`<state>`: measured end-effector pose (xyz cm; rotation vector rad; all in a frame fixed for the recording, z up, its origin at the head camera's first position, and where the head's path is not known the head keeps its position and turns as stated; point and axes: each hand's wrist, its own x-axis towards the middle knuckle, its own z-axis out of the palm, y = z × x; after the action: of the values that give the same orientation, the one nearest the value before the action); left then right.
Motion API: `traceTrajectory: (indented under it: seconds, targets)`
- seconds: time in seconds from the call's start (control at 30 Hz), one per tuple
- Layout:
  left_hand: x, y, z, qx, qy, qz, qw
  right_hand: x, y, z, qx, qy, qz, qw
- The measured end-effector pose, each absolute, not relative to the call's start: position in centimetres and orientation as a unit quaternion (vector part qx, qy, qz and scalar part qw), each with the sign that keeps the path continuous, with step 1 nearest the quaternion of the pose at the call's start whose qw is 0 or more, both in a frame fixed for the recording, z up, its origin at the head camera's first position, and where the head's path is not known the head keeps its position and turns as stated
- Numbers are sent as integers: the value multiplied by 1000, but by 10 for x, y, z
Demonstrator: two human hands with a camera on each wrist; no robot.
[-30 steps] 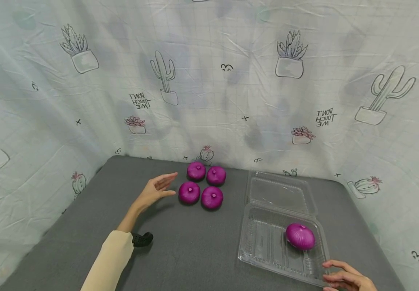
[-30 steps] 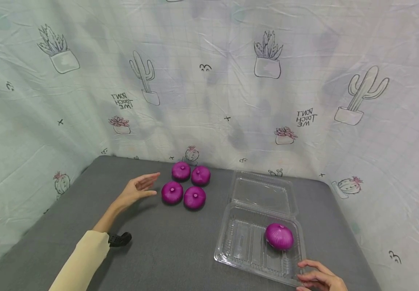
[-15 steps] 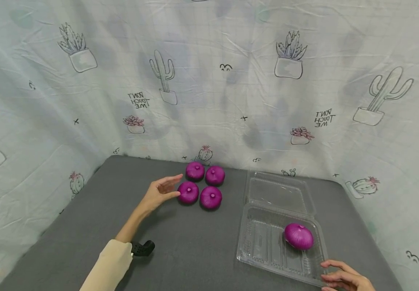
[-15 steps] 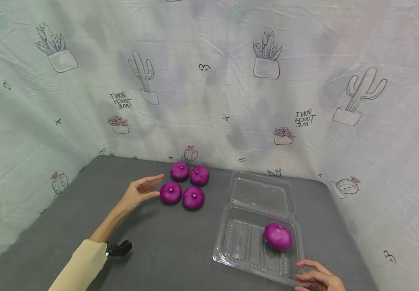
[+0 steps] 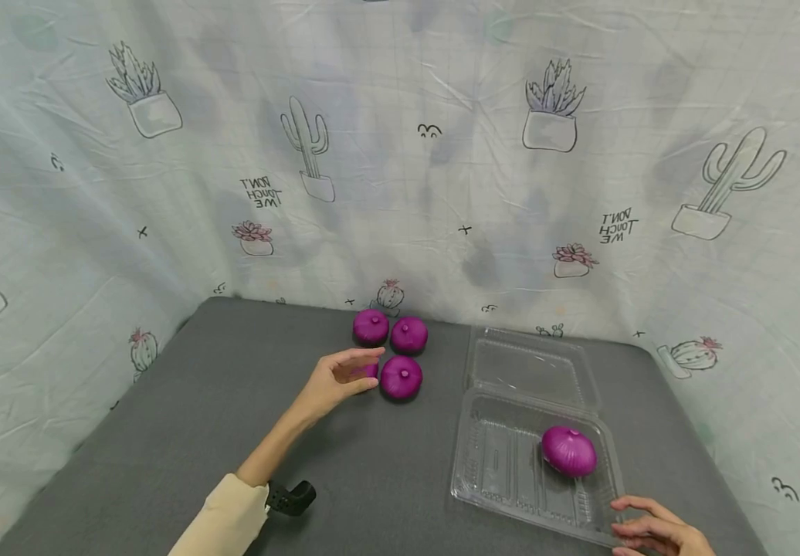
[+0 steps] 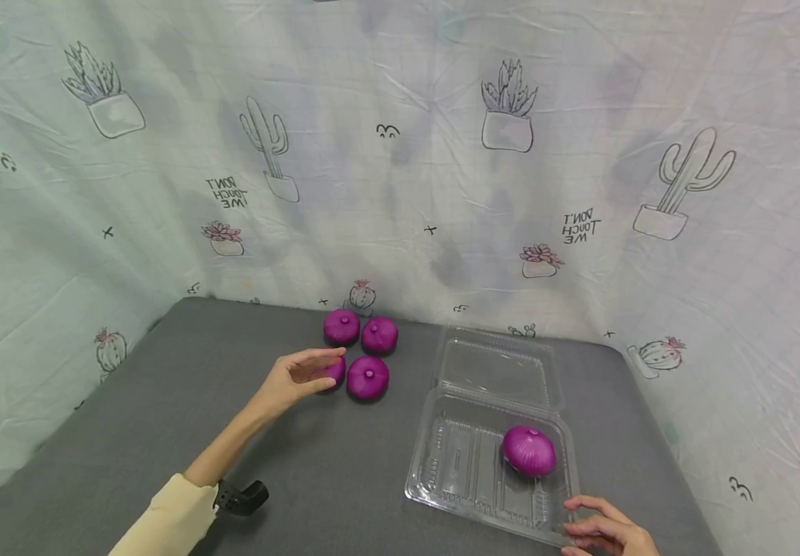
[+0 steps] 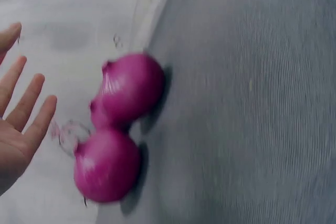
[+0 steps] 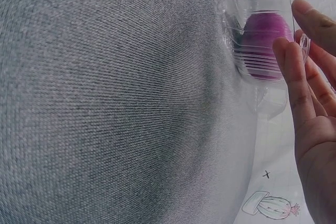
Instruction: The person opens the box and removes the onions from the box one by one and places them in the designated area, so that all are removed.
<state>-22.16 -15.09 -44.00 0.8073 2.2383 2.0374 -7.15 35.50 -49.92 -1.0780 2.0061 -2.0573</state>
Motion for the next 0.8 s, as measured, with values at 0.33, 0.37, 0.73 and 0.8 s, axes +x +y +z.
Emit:
traceTrajectory:
  seconds: [0.33,0.37,0.73,0.8]
  targets:
    - [-205,-113,-422,285,708,645,46,-57,335,-490,-183,815,-543,-81]
    - [-206,-109,-420,292,706,643,53,-56,333,-489,-173,823,-535,-87]
    - [-216,-44,-419,324,676,651,118,-54,326,-484,-115,857,-494,-91]
    - [-212,-27,-423,315,667,665,114,-54,326,-484,-115,859,-490,-92]
